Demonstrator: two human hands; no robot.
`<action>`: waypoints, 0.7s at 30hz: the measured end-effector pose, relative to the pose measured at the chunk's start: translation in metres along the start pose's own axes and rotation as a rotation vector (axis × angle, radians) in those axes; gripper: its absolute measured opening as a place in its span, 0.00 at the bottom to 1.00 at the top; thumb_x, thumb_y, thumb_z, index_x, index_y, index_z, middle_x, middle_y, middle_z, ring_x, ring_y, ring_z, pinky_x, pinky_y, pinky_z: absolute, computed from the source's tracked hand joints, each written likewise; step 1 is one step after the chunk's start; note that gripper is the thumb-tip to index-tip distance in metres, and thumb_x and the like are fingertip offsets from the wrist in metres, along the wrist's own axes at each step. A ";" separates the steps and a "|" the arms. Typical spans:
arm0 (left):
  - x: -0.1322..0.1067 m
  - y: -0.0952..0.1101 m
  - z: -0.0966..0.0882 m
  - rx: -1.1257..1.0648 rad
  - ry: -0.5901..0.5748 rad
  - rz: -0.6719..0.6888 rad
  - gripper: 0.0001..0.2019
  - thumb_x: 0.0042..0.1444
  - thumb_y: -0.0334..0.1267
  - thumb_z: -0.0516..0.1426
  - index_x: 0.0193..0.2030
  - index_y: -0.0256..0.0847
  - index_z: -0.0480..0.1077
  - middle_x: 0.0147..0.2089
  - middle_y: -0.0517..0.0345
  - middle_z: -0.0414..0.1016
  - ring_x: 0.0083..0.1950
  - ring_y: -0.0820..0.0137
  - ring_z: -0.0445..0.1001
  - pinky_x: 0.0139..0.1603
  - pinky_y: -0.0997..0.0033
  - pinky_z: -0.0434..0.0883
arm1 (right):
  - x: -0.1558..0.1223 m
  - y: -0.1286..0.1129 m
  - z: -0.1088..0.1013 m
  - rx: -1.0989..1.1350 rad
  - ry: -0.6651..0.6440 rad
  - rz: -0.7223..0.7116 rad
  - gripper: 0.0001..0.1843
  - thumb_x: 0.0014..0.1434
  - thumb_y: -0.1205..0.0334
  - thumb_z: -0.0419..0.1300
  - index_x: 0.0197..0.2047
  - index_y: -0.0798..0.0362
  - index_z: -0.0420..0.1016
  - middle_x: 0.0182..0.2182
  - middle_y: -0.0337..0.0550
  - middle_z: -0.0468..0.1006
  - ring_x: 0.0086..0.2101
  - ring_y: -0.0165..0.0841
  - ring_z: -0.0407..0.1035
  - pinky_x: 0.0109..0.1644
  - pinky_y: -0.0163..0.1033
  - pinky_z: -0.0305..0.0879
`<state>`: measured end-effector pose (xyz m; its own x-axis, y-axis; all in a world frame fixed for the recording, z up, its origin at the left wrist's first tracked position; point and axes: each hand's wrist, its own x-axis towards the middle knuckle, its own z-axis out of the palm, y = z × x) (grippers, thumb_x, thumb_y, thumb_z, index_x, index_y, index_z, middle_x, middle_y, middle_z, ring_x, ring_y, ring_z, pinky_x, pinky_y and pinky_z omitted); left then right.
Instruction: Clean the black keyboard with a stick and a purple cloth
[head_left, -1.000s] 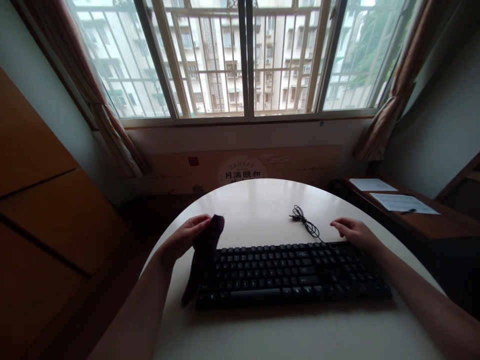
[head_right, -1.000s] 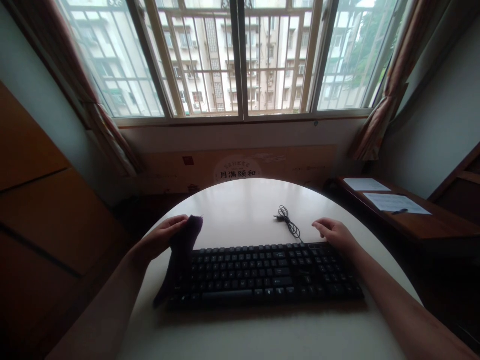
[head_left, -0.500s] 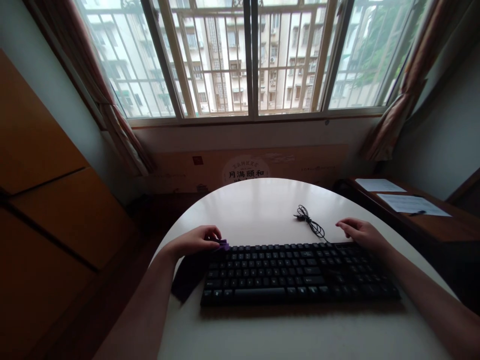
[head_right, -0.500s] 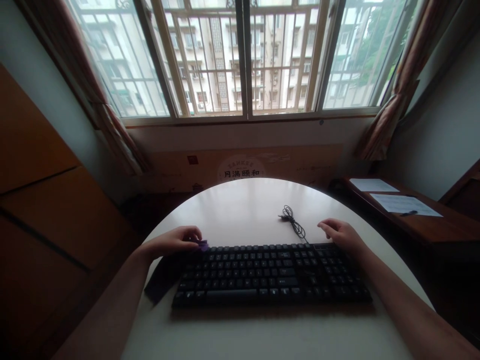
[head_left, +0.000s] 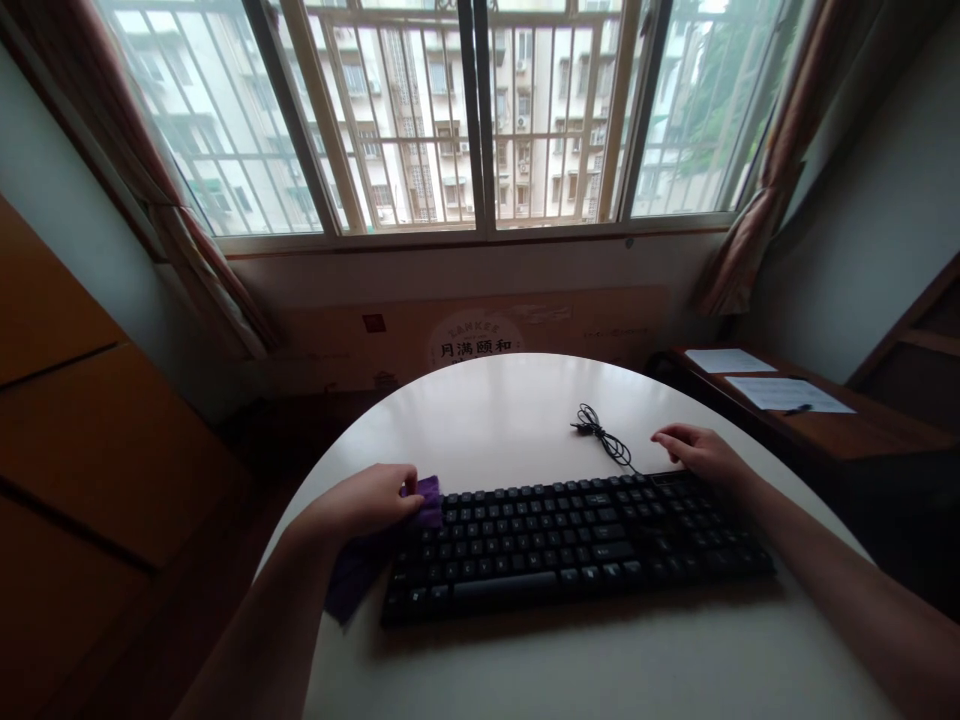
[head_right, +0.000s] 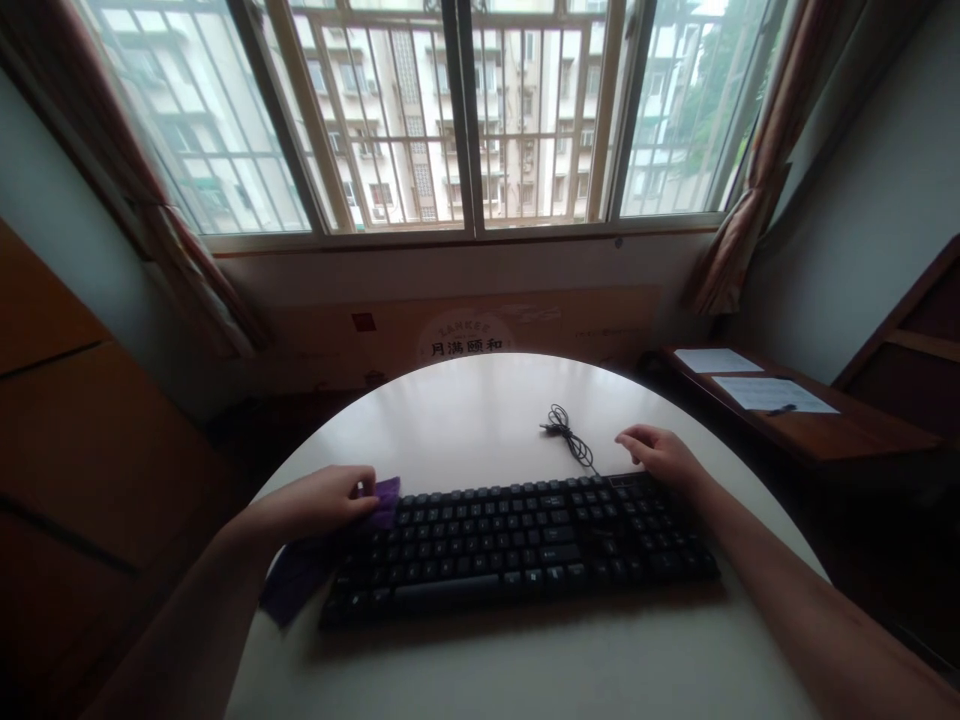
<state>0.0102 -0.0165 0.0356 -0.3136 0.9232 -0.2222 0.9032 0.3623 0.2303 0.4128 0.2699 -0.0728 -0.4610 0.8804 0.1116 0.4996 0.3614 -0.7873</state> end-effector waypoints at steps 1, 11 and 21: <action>0.000 0.003 0.000 0.029 -0.016 -0.032 0.14 0.51 0.49 0.53 0.34 0.42 0.72 0.37 0.52 0.77 0.36 0.62 0.73 0.32 0.69 0.62 | 0.000 0.000 0.000 0.008 0.001 -0.001 0.28 0.53 0.38 0.57 0.41 0.56 0.77 0.24 0.42 0.72 0.25 0.28 0.64 0.29 0.32 0.59; 0.000 0.021 0.003 0.167 -0.045 -0.183 0.20 0.52 0.50 0.50 0.31 0.37 0.77 0.40 0.38 0.79 0.39 0.51 0.76 0.38 0.59 0.67 | 0.005 -0.001 0.005 0.063 0.016 -0.022 0.25 0.54 0.41 0.56 0.39 0.56 0.77 0.23 0.40 0.72 0.24 0.27 0.63 0.28 0.31 0.58; -0.002 0.020 0.006 0.265 -0.016 -0.131 0.22 0.57 0.48 0.46 0.30 0.38 0.76 0.39 0.40 0.79 0.39 0.53 0.76 0.38 0.62 0.67 | 0.009 -0.001 0.009 0.085 0.019 -0.057 0.24 0.55 0.43 0.55 0.38 0.56 0.76 0.24 0.40 0.72 0.27 0.29 0.65 0.31 0.32 0.61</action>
<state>0.0302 -0.0120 0.0352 -0.4294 0.8680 -0.2494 0.9012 0.4297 -0.0561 0.4018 0.2744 -0.0771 -0.4729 0.8649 0.1682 0.4089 0.3845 -0.8277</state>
